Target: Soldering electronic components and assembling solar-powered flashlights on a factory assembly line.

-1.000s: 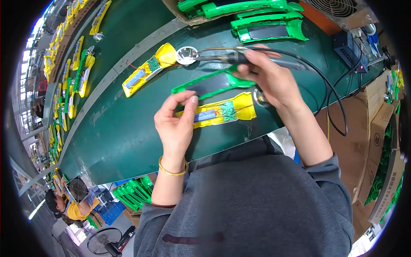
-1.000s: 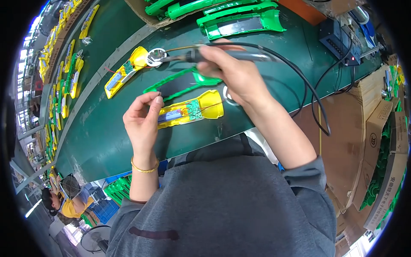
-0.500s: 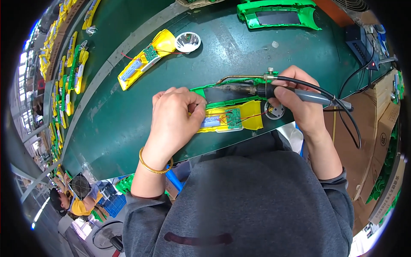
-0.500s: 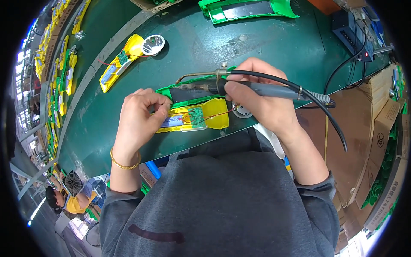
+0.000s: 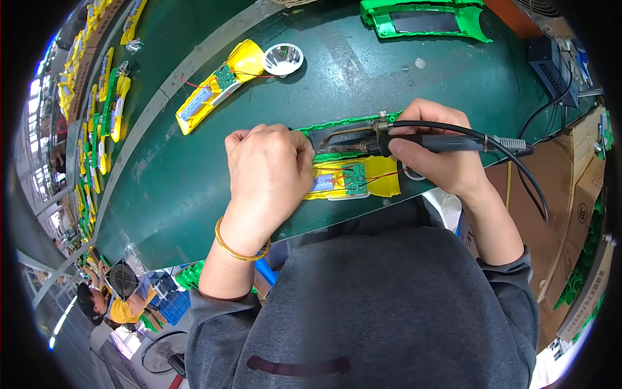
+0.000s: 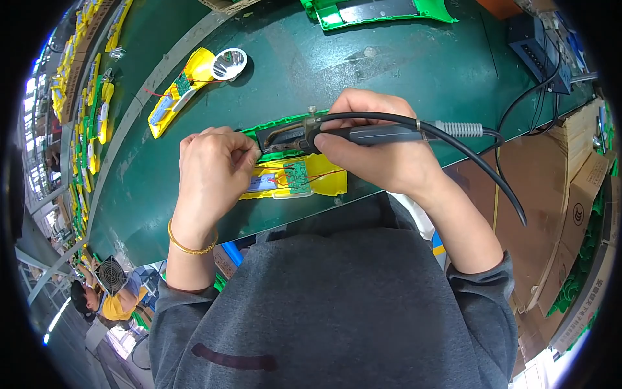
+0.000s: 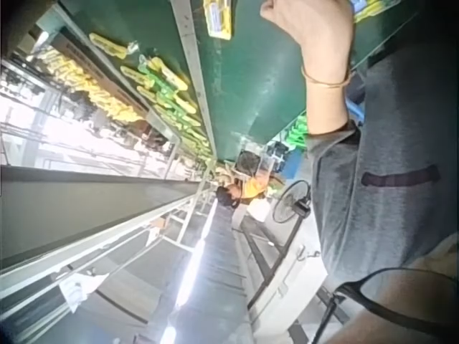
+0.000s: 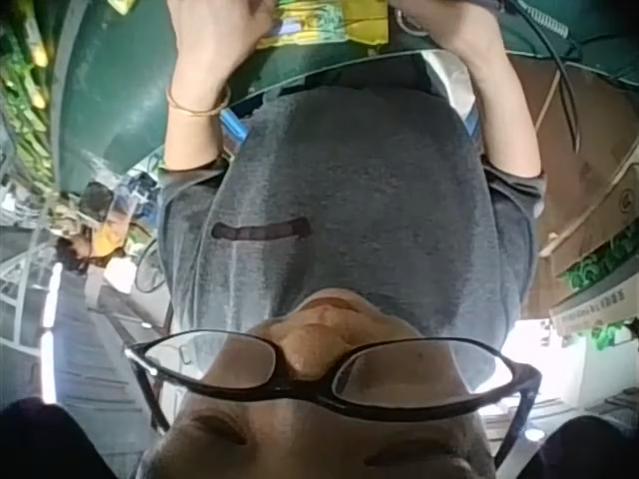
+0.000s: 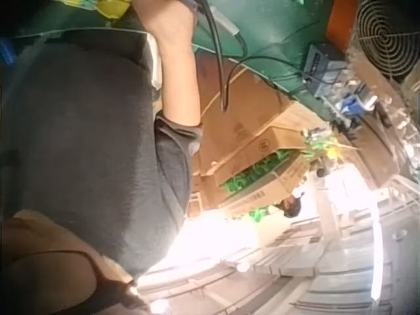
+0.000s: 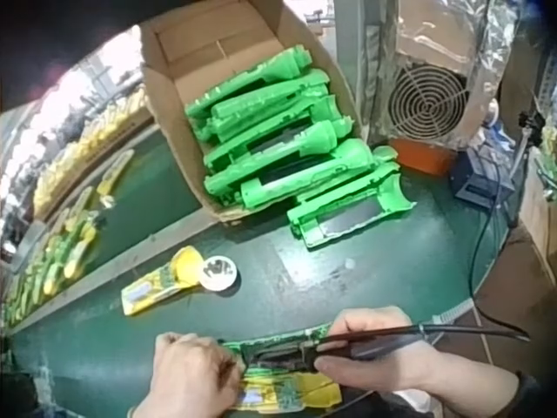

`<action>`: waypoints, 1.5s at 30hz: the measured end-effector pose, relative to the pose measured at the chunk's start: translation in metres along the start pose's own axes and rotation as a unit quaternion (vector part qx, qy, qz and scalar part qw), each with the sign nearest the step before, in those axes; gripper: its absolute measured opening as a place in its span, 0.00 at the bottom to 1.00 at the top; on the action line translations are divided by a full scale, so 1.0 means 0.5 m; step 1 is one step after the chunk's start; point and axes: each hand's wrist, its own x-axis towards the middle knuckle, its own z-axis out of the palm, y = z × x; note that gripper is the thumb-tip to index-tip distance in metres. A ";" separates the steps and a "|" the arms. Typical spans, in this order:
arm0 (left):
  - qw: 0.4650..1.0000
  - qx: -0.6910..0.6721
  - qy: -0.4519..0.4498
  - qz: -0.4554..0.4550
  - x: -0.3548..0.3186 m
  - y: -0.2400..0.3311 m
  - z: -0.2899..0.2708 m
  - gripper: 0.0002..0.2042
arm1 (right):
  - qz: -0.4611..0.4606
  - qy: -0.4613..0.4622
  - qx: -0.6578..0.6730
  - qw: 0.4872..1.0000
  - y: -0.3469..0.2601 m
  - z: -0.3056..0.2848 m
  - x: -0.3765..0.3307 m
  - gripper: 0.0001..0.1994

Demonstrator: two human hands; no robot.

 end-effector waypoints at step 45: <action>0.999 0.039 -0.017 -0.017 0.039 0.022 -0.003 0.04 | -0.018 0.006 -0.023 1.000 0.000 -0.018 0.014 0.06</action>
